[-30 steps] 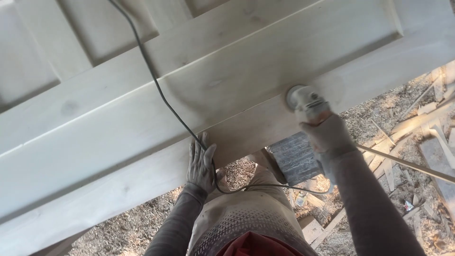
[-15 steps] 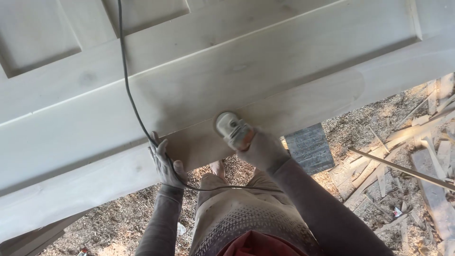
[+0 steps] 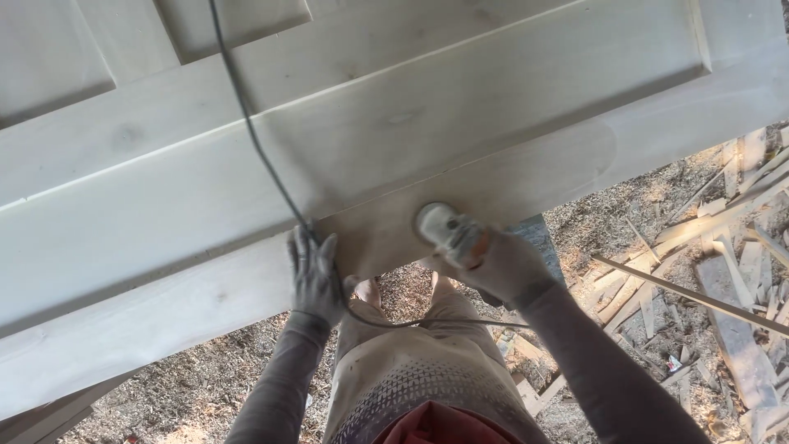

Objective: Sanding a wooden door using a power orbital sander

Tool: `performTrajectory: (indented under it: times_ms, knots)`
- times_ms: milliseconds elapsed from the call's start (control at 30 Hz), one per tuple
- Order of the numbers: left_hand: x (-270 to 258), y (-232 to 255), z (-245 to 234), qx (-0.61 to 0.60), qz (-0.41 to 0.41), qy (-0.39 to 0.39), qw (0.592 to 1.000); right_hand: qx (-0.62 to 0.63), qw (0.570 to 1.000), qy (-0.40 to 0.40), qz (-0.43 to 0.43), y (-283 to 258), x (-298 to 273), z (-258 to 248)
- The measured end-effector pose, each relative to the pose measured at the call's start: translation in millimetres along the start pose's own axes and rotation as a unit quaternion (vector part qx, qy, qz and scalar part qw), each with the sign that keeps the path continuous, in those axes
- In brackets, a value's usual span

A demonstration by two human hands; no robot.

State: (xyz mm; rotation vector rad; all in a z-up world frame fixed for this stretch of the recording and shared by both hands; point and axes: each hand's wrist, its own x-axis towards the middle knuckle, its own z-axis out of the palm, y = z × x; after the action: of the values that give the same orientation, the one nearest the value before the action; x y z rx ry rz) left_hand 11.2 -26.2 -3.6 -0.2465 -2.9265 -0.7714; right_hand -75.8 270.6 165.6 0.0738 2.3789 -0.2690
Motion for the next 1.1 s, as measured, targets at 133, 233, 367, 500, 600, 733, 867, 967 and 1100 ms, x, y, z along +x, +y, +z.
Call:
performTrajectory:
  times_ms: [133,233,367,500,600,733,867,967,1100]
  knots:
    - [33.6,48.7,21.2,0.025,0.051,-0.056,0.997,0.048,0.992,0.034,0.108,41.3,4.8,-19.6]
    - [60.9,80.8,33.1,0.007,0.077,-0.05,0.996,0.065,0.987,0.064,0.131,96.1,14.3,-5.5]
    - [85.4,96.2,60.7,-0.005,0.116,-0.038,0.993,0.087,0.982,0.079,0.145,132.9,24.5,-7.2]
    - [103.5,111.9,78.2,0.007,0.134,-0.039,0.99,0.15,0.965,0.12,0.179,165.5,28.8,-27.2]
    - [113.4,126.6,86.6,0.018,0.143,-0.044,0.989,0.211,0.94,0.154,0.218,190.0,32.7,-45.2]
    - [123.6,142.3,89.5,0.042,0.143,-0.06,0.987,0.266,0.918,0.17,0.238,246.4,50.1,-67.4]
    - [128.7,149.6,86.6,0.045,0.137,-0.067,0.987,0.3,0.892,0.22,0.256,289.7,72.5,-96.2]
    - [128.6,150.2,86.6,0.056,0.131,-0.072,0.987,0.291,0.891,0.252,0.24,331.8,99.7,-113.6]
    - [128.8,151.2,83.7,0.049,0.129,-0.068,0.988,0.292,0.89,0.243,0.254,319.7,114.9,-121.0]
